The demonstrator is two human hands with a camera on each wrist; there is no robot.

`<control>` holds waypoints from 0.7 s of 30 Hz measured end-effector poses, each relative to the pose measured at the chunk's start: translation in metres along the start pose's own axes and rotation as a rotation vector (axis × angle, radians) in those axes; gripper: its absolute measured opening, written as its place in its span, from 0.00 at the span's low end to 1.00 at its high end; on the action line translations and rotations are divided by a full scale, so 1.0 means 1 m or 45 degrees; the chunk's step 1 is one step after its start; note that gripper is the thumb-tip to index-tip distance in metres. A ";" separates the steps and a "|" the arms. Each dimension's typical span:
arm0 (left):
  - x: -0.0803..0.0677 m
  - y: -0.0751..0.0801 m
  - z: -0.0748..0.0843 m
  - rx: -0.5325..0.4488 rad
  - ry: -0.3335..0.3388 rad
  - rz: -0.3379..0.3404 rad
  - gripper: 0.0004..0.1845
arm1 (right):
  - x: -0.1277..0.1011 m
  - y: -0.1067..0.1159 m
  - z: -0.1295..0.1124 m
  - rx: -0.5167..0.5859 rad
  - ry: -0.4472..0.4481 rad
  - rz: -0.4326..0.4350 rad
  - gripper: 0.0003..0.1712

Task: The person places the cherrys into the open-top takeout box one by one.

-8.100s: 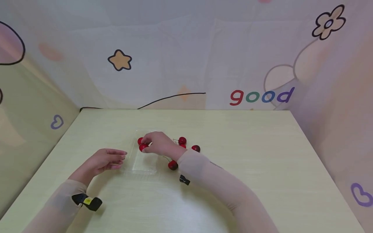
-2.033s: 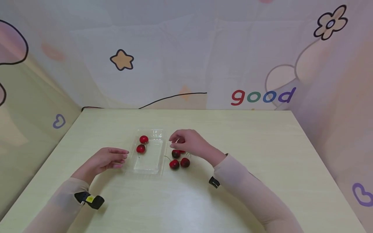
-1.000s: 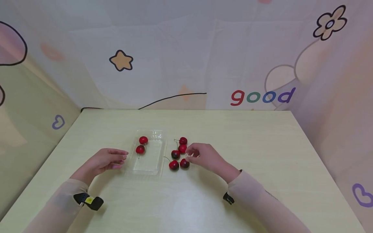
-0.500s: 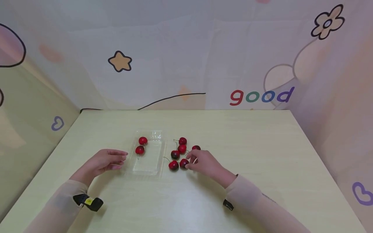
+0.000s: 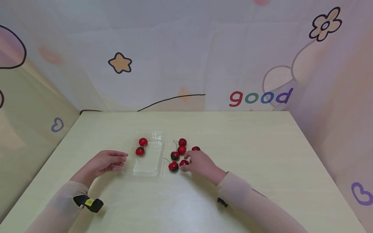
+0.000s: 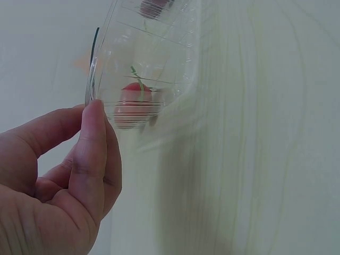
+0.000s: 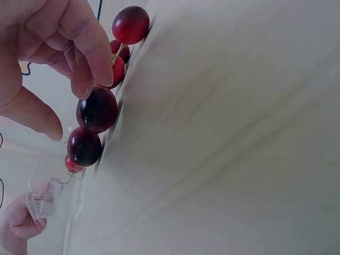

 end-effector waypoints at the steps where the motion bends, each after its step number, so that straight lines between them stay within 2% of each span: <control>1: 0.000 0.000 0.000 0.000 0.002 0.003 0.23 | 0.002 0.000 -0.001 -0.015 -0.007 -0.001 0.22; 14: 0.002 0.002 -0.002 0.030 0.025 0.020 0.23 | 0.012 -0.001 -0.001 -0.131 0.008 0.001 0.13; 21: 0.003 0.003 -0.003 0.025 0.014 0.016 0.24 | 0.011 0.003 -0.003 -0.185 0.029 0.006 0.16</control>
Point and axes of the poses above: each hand's wrist, its own x-axis towards the middle knuckle, its own y-axis out of the back of the hand, z = x × y, the point moved 4 cm from there along x, towards the middle knuckle, and after that the axes turned 10 degrees about -z, right-handed, at the moved point
